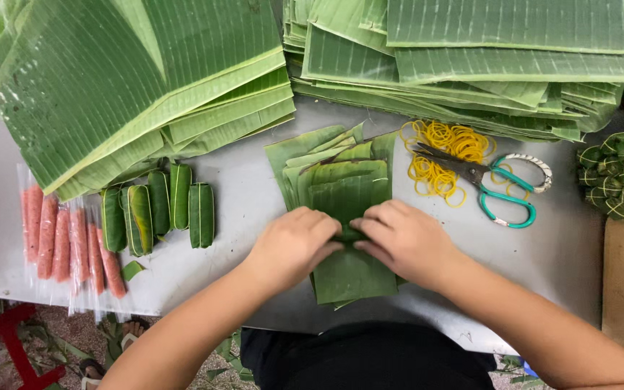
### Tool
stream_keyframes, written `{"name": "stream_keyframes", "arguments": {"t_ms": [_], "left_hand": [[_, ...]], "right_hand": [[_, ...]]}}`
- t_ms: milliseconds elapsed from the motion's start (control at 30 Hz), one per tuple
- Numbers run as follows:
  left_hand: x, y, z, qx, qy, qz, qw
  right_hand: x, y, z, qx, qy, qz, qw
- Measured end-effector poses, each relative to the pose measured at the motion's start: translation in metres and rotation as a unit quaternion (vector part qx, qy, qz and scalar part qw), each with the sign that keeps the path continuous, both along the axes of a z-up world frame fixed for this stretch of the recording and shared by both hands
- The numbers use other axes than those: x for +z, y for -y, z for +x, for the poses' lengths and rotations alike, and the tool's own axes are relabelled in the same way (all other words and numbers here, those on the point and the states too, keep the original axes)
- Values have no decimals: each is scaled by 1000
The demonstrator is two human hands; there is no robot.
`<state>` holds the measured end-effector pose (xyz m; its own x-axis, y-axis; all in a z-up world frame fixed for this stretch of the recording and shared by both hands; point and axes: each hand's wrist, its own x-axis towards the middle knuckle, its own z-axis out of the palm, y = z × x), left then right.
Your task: The person wraps cylindrical pink food items in banana leaves, folds the leaves around the filling, and secures them with yellow rubber bands. The person uses scissors to trim the leaves and places the finished bundles on the table.
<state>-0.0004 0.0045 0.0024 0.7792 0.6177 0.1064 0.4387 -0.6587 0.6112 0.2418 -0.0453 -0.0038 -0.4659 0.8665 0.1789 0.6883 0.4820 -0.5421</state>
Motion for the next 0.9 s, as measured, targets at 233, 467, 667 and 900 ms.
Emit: {"name": "stream_keyframes", "arguments": {"t_ms": [233, 467, 667, 900], "left_hand": [[-3, -20, 4, 11, 37, 193, 980], [8, 34, 5, -194, -85, 82, 974], [21, 52, 2, -155, -94, 142, 973], [11, 35, 1, -116, 15, 168, 979]], "right_hand": [[4, -8, -4, 28, 51, 114, 992], [-5, -3, -5, -5, 46, 93, 995], [4, 16, -2, 37, -8, 19, 999], [20, 28, 7, 73, -45, -59, 995]]}}
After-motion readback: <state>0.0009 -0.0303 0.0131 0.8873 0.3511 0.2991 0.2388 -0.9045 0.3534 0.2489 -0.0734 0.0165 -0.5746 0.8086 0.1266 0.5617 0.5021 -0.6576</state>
